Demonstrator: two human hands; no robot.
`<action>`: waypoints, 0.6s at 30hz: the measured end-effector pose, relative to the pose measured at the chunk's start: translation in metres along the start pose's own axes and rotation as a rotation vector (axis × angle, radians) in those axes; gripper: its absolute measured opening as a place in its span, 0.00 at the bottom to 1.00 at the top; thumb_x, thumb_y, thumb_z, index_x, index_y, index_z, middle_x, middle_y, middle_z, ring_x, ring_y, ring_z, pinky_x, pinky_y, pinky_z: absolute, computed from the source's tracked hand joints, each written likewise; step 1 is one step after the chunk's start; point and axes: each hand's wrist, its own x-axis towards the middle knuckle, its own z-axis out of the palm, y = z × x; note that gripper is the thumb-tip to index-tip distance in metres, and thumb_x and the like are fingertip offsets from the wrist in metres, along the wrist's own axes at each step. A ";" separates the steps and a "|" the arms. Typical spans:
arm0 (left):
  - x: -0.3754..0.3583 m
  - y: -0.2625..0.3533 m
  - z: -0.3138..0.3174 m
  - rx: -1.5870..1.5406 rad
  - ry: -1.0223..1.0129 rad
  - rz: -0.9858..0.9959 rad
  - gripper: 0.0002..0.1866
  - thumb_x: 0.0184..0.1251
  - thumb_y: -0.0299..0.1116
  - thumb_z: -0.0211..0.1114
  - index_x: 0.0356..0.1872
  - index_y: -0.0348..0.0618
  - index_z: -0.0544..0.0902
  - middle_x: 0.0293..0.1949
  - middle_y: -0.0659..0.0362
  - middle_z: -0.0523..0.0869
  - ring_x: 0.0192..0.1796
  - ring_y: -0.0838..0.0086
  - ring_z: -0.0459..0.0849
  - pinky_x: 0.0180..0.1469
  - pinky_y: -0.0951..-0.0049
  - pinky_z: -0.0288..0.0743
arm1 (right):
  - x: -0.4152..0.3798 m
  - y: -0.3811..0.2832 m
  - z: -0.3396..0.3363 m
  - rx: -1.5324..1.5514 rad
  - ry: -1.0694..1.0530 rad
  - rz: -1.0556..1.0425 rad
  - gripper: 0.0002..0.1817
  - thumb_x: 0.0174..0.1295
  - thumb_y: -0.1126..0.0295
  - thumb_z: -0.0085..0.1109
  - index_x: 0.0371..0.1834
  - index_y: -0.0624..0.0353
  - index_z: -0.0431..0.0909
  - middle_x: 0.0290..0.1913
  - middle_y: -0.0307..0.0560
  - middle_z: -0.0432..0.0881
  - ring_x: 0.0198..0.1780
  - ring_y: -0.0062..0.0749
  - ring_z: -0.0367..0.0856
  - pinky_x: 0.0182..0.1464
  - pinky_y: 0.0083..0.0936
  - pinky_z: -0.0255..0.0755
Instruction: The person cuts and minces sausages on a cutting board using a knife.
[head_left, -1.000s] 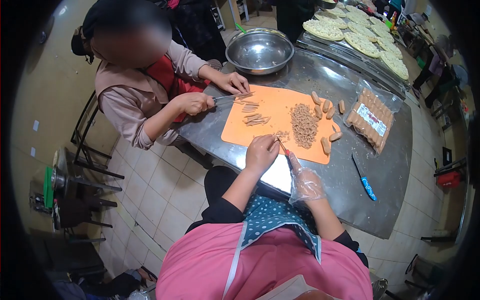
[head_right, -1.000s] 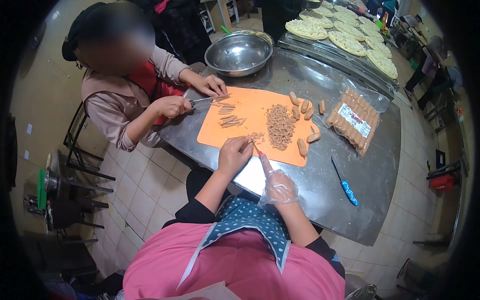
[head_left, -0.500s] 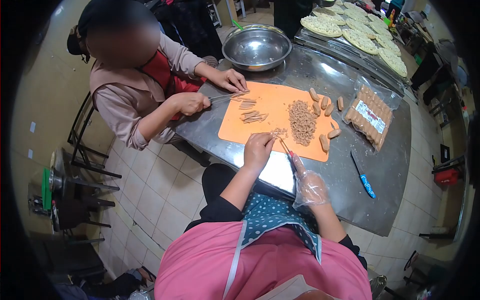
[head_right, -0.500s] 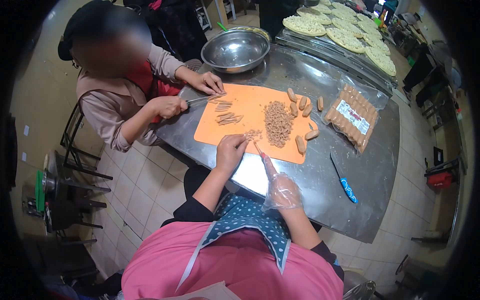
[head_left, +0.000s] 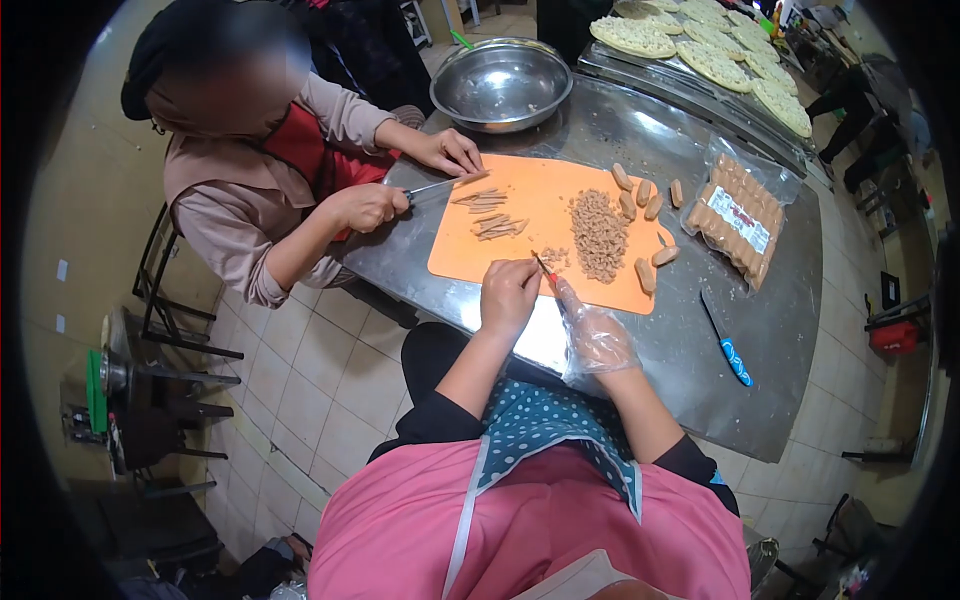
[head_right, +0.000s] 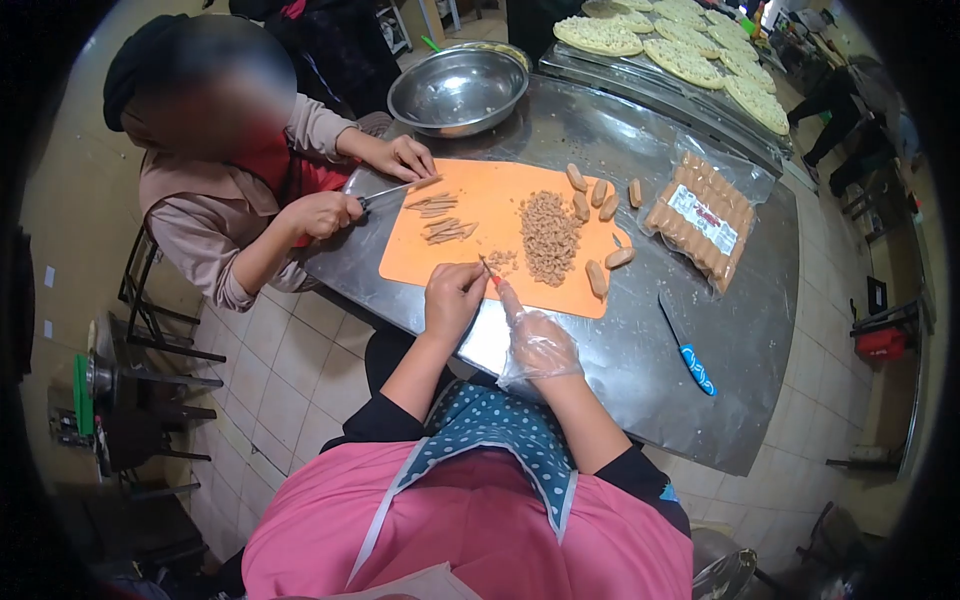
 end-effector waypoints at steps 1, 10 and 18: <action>0.000 0.000 0.001 0.003 0.009 0.001 0.06 0.50 0.27 0.67 0.28 0.36 0.84 0.31 0.53 0.85 0.35 0.61 0.81 0.42 0.67 0.74 | -0.008 -0.004 -0.008 0.002 -0.004 0.006 0.31 0.62 0.67 0.45 0.69 0.42 0.50 0.30 0.66 0.78 0.33 0.61 0.78 0.34 0.48 0.69; -0.002 0.000 -0.001 0.003 0.027 0.002 0.04 0.49 0.25 0.66 0.27 0.37 0.84 0.30 0.53 0.85 0.35 0.62 0.81 0.41 0.68 0.74 | -0.049 0.001 -0.009 -0.078 -0.034 0.032 0.40 0.52 0.76 0.49 0.71 0.48 0.46 0.28 0.61 0.78 0.30 0.54 0.79 0.34 0.45 0.73; -0.003 0.001 -0.002 0.015 0.030 0.041 0.04 0.48 0.24 0.65 0.27 0.37 0.83 0.30 0.53 0.85 0.35 0.61 0.81 0.41 0.67 0.74 | -0.019 -0.011 -0.001 -0.092 0.011 0.057 0.34 0.60 0.70 0.48 0.70 0.39 0.50 0.26 0.62 0.78 0.30 0.56 0.79 0.32 0.47 0.70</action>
